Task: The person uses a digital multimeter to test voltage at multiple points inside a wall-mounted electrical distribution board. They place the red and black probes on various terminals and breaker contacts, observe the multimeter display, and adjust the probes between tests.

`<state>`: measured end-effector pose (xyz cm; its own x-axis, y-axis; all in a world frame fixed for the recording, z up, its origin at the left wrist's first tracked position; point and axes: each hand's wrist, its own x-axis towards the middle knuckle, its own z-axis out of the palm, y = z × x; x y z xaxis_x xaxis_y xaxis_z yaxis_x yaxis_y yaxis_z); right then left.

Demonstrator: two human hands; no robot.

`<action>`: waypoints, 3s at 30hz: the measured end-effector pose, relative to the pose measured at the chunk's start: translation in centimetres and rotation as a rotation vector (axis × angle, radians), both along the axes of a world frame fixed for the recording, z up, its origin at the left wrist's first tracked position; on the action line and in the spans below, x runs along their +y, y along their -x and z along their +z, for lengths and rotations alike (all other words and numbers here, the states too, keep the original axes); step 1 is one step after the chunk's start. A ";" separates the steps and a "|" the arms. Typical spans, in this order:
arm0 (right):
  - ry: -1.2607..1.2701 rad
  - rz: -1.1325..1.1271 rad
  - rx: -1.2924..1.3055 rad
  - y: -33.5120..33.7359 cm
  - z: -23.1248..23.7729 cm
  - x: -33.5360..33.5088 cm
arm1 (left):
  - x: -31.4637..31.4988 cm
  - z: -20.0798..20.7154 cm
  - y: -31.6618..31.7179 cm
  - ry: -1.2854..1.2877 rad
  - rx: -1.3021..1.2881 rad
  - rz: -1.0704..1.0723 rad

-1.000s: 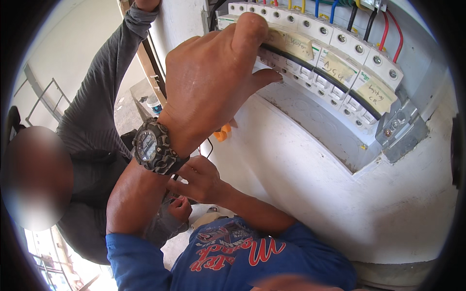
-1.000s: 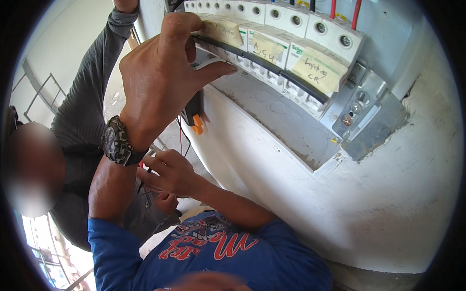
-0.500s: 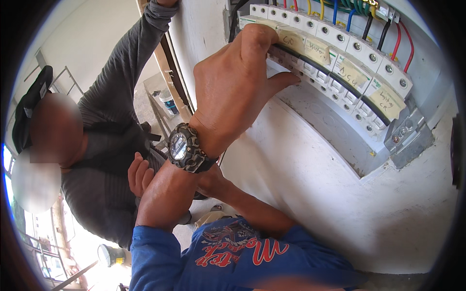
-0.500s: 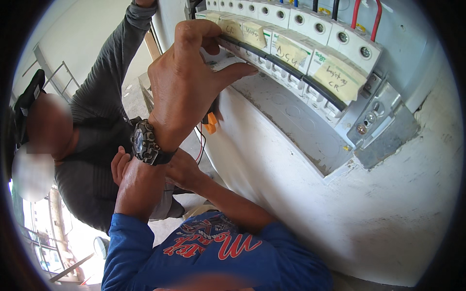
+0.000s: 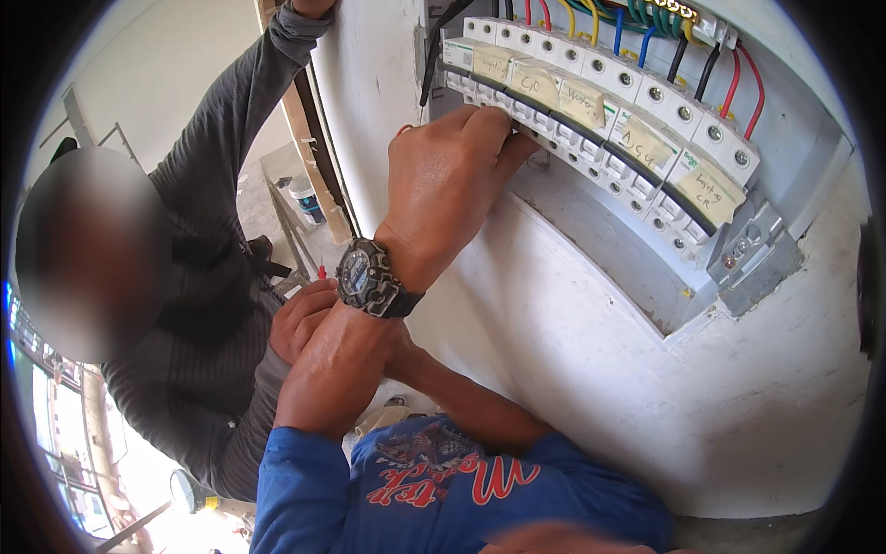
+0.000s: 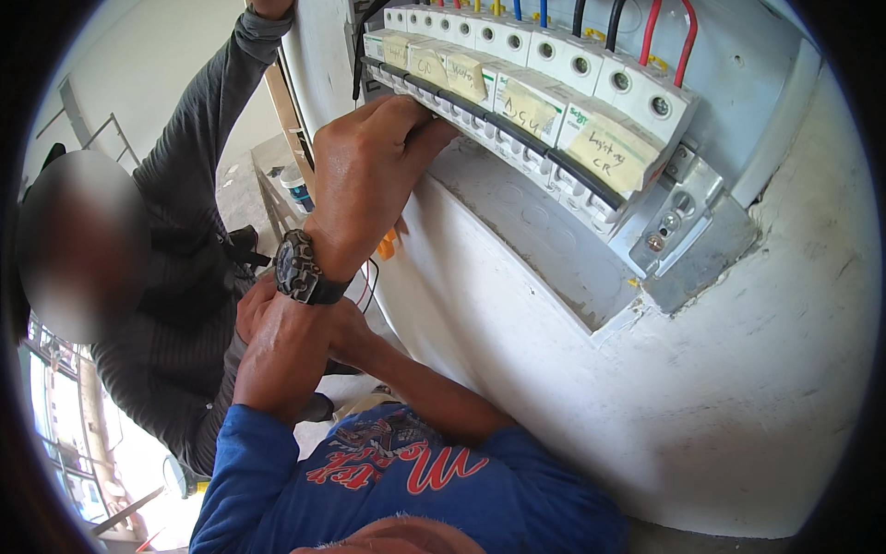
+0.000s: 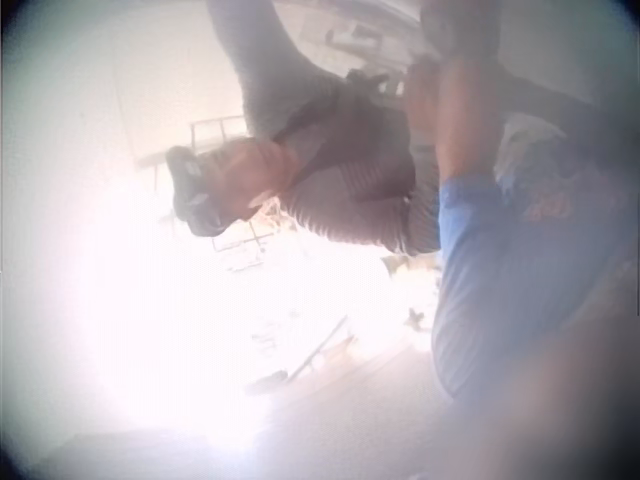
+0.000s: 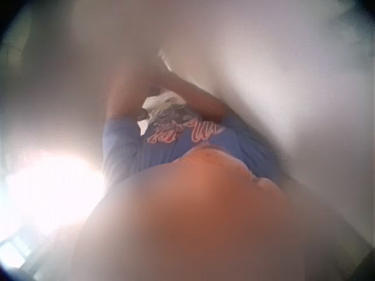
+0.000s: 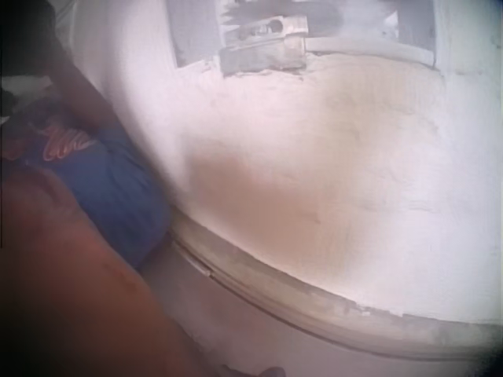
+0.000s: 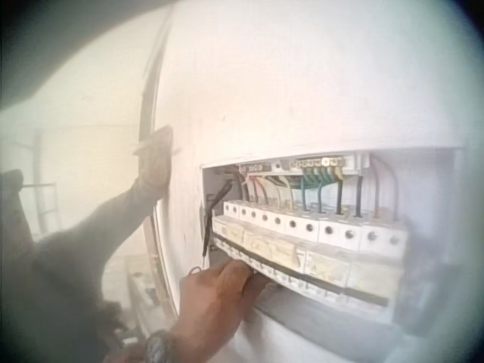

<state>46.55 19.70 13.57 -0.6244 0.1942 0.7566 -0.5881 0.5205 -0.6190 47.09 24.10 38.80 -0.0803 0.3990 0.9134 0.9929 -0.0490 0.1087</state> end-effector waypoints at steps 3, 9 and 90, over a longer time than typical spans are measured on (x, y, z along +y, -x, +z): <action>-0.051 0.043 -0.023 1.9 -1.3 -0.4 | 0.4 -0.5 0.1 -0.006 -0.048 -0.001; -0.054 0.120 0.068 2.7 -1.4 -0.2 | -1.7 0.0 -0.6 0.035 -0.112 -0.037; -1.778 -1.389 -0.324 -15.6 26.9 4.8 | -18.1 -20.5 10.3 -0.014 1.615 1.162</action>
